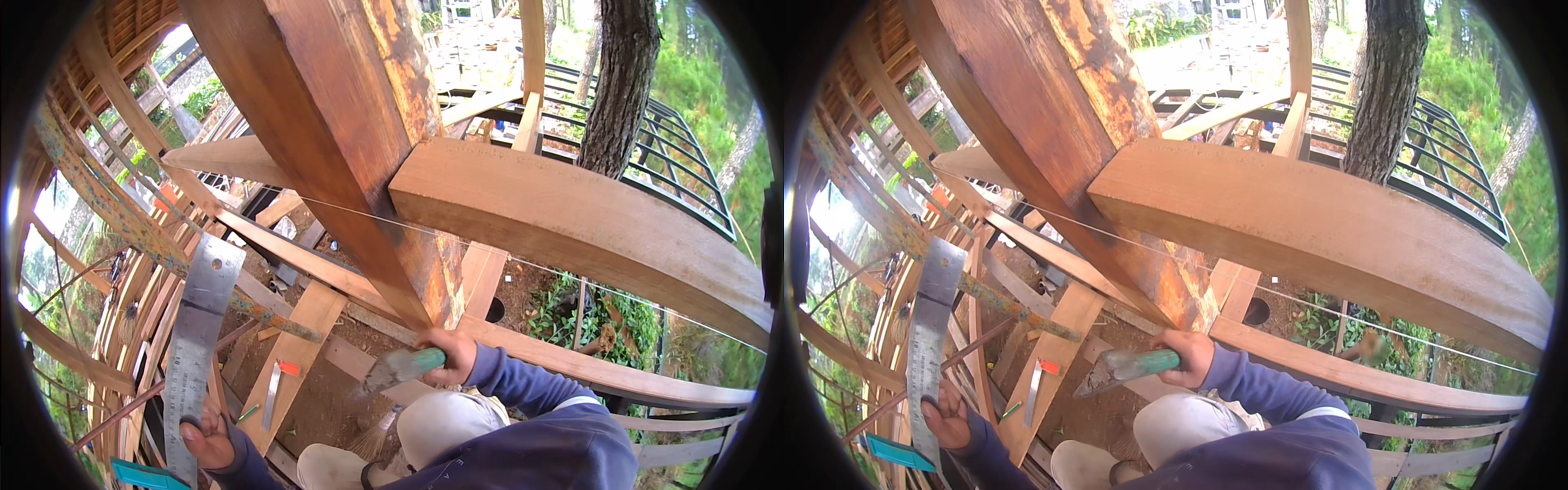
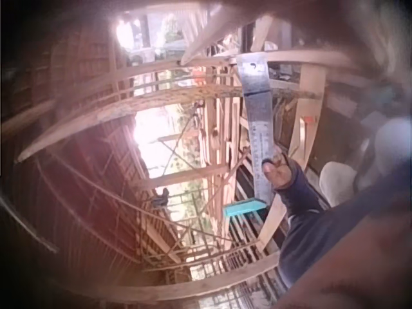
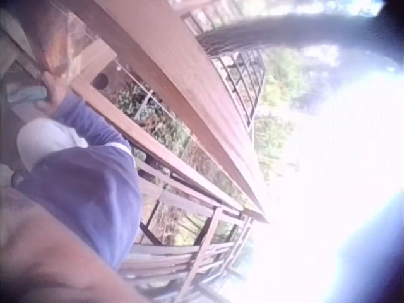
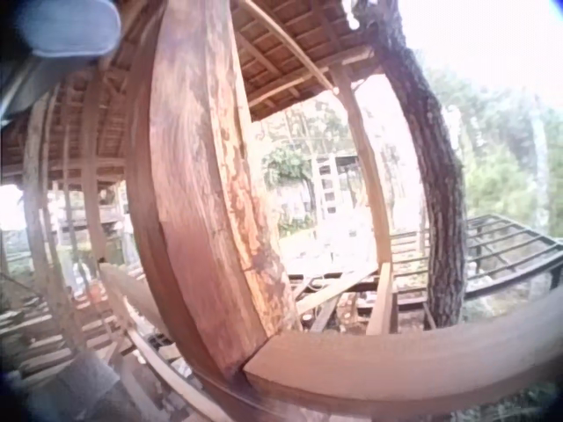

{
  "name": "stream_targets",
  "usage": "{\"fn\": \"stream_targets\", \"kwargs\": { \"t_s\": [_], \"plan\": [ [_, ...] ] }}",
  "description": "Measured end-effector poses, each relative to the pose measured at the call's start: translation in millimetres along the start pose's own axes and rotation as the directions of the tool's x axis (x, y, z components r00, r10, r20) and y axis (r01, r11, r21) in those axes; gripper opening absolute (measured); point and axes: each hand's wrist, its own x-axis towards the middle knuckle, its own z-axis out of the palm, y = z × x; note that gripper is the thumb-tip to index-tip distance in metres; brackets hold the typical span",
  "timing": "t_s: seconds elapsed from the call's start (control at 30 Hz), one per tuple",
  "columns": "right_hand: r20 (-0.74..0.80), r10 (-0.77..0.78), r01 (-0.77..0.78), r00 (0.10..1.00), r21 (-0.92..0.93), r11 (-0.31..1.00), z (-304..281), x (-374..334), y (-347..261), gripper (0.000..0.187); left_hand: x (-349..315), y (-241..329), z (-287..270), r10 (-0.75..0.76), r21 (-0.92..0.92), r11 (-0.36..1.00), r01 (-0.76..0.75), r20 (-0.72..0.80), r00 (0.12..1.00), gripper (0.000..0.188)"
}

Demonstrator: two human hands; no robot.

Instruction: The person constructs a wooden structure by hammering nails into wooden beams and planks. They move around the elevated framework to secure different sections and use a ruler to measure and mark the wood before hammering.

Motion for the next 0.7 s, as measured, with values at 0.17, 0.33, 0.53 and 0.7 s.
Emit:
{"fn": "stream_targets", "kwargs": {
  "t_s": [0.17, 0.33, 0.53, 0.7],
  "plan": [
    [-0.199, -0.255, 0.261, 0.946, 0.002, 0.965, -29.4, 24.5, -31.4, 0.034, 2.1, -10.8, 29.6, 0.245, 0.050, 0.967, -0.251, 0.112, 0.963, 0.043],
    [-0.295, -0.182, 0.142, 0.938, -0.153, 0.978, -51.0, 37.7, -47.0, 0.042, -0.9, -10.6, 21.3, 0.308, 0.211, 0.916, -0.340, 0.169, 0.936, 0.048],
    [-0.344, -0.317, 0.186, 0.884, -0.363, 0.913, -34.1, 49.6, -46.5, 0.047, -2.9, -16.7, 15.7, 0.292, 0.207, 0.928, -0.309, 0.109, 0.950, 0.047],
    [-0.489, -0.201, 0.045, 0.849, -0.312, 0.949, -28.9, 50.8, -61.7, 0.041, -1.3, -17.1, 3.6, 0.255, 0.199, 0.939, -0.279, 0.141, 0.957, 0.049]
  ]
}}
